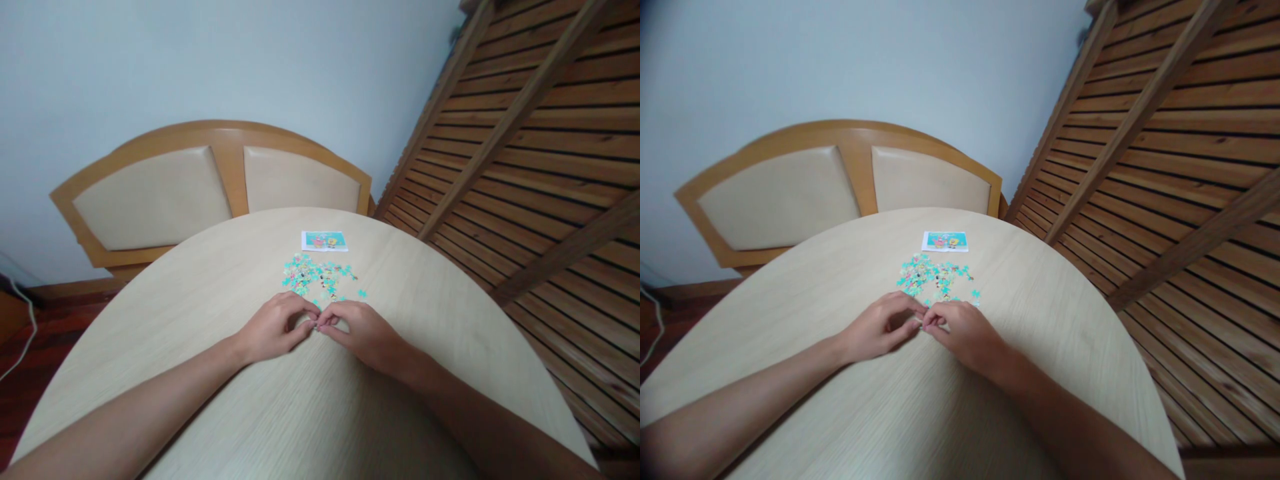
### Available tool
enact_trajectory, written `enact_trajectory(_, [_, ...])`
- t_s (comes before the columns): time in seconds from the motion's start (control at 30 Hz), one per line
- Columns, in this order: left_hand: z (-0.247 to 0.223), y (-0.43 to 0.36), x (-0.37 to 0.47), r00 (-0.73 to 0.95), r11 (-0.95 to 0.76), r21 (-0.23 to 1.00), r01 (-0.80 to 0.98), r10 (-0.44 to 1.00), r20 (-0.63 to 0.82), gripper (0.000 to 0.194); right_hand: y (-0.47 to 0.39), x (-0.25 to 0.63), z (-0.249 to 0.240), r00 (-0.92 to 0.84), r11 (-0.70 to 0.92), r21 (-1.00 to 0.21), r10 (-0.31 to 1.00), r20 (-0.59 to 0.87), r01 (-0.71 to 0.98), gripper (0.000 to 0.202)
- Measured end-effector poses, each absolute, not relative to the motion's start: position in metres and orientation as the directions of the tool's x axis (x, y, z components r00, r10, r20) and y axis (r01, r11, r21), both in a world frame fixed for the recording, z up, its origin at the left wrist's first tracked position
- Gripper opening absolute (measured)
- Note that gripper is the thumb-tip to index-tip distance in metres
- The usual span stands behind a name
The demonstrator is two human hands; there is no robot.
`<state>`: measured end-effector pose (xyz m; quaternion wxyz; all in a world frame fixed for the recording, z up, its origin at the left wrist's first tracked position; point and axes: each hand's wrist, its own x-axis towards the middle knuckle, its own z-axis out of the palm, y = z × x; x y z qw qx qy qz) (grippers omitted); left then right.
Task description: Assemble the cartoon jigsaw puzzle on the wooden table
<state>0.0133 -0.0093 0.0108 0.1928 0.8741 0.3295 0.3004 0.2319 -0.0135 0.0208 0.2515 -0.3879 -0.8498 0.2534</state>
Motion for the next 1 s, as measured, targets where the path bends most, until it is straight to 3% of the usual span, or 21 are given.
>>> enact_trajectory(0.23, [0.004, -0.007, 0.013, 0.508, -0.608, 0.653, 0.45, 0.776, 0.373, 0.016, -0.01, 0.226, 0.01, -0.444, 0.513, -0.732, 0.838, 0.316, 0.448, 0.002])
enact_trajectory(0.5, [0.003, -0.005, 0.012, 0.508, -0.619, 0.616, 0.487, 0.775, 0.377, 0.017, -0.006, 0.237, 0.013, -0.588, 0.683, -0.418, 0.73, 0.349, 0.599, 0.017])
enact_trajectory(1.0, [0.004, -0.008, 0.015, 0.506, -0.621, 0.51, 0.596, 0.783, 0.362, 0.018, -0.006, 0.238, 0.013, -0.644, 0.709, -0.394, 0.701, 0.307, 0.584, 0.014])
